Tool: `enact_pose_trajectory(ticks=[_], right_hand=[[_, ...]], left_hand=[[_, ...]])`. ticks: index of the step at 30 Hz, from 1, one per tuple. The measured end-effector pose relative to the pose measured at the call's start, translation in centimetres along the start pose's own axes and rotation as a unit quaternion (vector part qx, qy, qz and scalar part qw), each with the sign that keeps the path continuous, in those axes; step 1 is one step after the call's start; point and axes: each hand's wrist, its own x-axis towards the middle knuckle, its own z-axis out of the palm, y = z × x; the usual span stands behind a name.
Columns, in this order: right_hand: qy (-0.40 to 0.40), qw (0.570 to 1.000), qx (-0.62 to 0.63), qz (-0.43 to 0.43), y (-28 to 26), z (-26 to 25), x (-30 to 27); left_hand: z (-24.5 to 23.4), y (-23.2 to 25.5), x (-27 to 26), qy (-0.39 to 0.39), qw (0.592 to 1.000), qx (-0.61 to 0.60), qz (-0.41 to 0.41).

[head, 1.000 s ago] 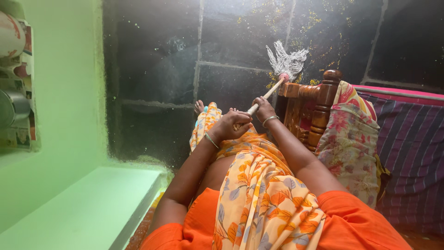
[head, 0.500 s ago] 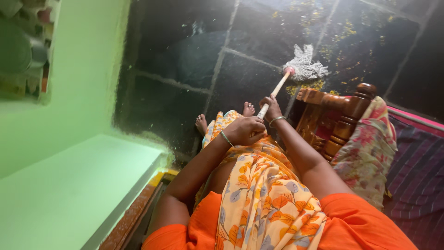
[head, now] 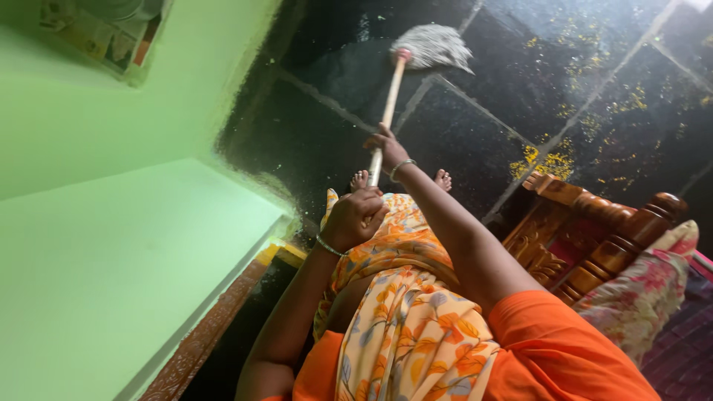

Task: The person mops a dark stone floor by hand using a mop, moving it across the surface and into corners while navigating around furniture.

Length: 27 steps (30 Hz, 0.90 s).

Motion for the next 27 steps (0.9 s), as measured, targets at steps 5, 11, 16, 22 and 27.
enact_pose_trajectory(ticks=[5, 11, 16, 22, 27], right_hand=[[-0.095, 0.995, -0.036, 0.011, -8.6, 5.1, 3.4], [-0.147, 0.985, -0.078, -0.040, -14.3, 10.1, 4.5], [-0.104, 0.981, -0.084, -0.138, -17.3, 11.1, 5.2], [-0.153, 0.982, -0.110, 0.004, -19.6, 7.2, 4.3], [-0.113, 0.988, -0.099, 0.029, -15.2, 5.1, 1.9]], left_hand=[[-3.7, -3.3, -3.9, 0.056, 0.996, 0.040, -0.055], [-7.7, -7.0, -7.3, 0.095, 0.992, 0.080, -0.031], [-12.6, -9.8, -8.2, 0.215, 0.975, 0.037, -0.044], [-13.9, -13.9, -8.3, 0.225, 0.962, -0.154, -0.030], [-9.5, -14.1, -6.5, 0.189, 0.954, -0.225, -0.058]])
